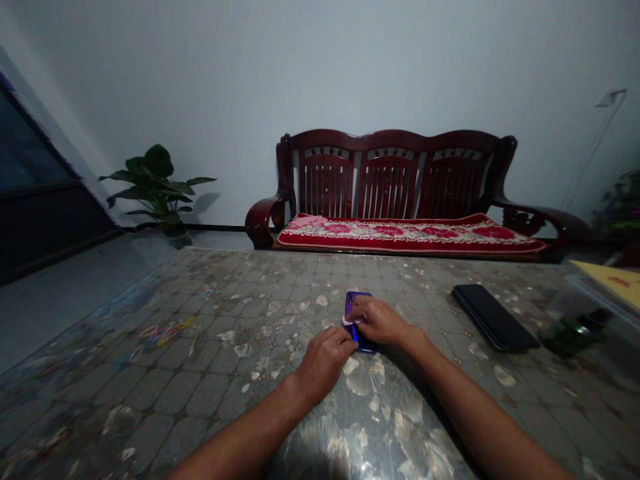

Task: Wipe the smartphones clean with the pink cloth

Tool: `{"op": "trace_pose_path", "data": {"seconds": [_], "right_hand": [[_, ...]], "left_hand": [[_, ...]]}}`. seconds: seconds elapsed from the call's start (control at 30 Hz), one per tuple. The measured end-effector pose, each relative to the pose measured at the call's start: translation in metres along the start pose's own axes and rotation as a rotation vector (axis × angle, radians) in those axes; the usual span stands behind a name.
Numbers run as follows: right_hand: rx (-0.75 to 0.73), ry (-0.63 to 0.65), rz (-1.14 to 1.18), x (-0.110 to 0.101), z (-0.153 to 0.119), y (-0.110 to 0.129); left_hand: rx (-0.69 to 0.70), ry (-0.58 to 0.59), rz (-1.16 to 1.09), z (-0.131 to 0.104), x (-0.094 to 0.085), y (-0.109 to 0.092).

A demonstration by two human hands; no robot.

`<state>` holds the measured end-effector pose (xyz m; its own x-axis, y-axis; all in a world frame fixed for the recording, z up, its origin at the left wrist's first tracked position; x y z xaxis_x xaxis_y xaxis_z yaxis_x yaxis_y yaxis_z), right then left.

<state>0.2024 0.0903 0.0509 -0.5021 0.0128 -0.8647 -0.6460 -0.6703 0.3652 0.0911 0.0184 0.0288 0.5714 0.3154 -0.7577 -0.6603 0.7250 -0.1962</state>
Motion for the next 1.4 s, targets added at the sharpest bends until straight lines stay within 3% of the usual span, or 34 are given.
{"op": "trace_pose_path", "data": {"seconds": [0.17,0.47,0.67,0.93,1.17,1.4], "right_hand": [[0.143,-0.088,-0.119,-0.007,0.002,-0.014],[-0.022,0.006,-0.046,0.001,0.004,0.006],[0.124,-0.055,-0.145,-0.007,0.001,-0.006],[-0.017,-0.025,-0.062,0.002,-0.017,0.016],[0.13,-0.178,-0.135,0.0,-0.012,-0.001],[0.016,-0.099,-0.034,0.001,-0.022,0.019]], "left_hand": [[0.002,-0.002,0.017,0.0,0.001,0.002],[0.007,0.024,0.042,0.002,0.0,0.0],[-0.019,0.023,0.055,0.001,0.0,0.003],[0.014,-0.022,0.048,0.002,-0.005,0.0],[0.001,-0.007,0.074,-0.002,-0.001,0.003],[0.022,-0.042,0.055,0.0,-0.004,0.001]]}}
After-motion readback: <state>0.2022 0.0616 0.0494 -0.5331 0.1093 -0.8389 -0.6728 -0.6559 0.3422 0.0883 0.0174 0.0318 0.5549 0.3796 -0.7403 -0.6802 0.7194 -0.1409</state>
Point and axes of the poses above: each hand's wrist, its own z-axis towards the middle knuckle, its own x-axis out of the palm, y = z × x, the point moved 7 cm from there along z, towards the middle knuckle, and after that the axes turned 10 degrees about -y, right-handed, at the moved point
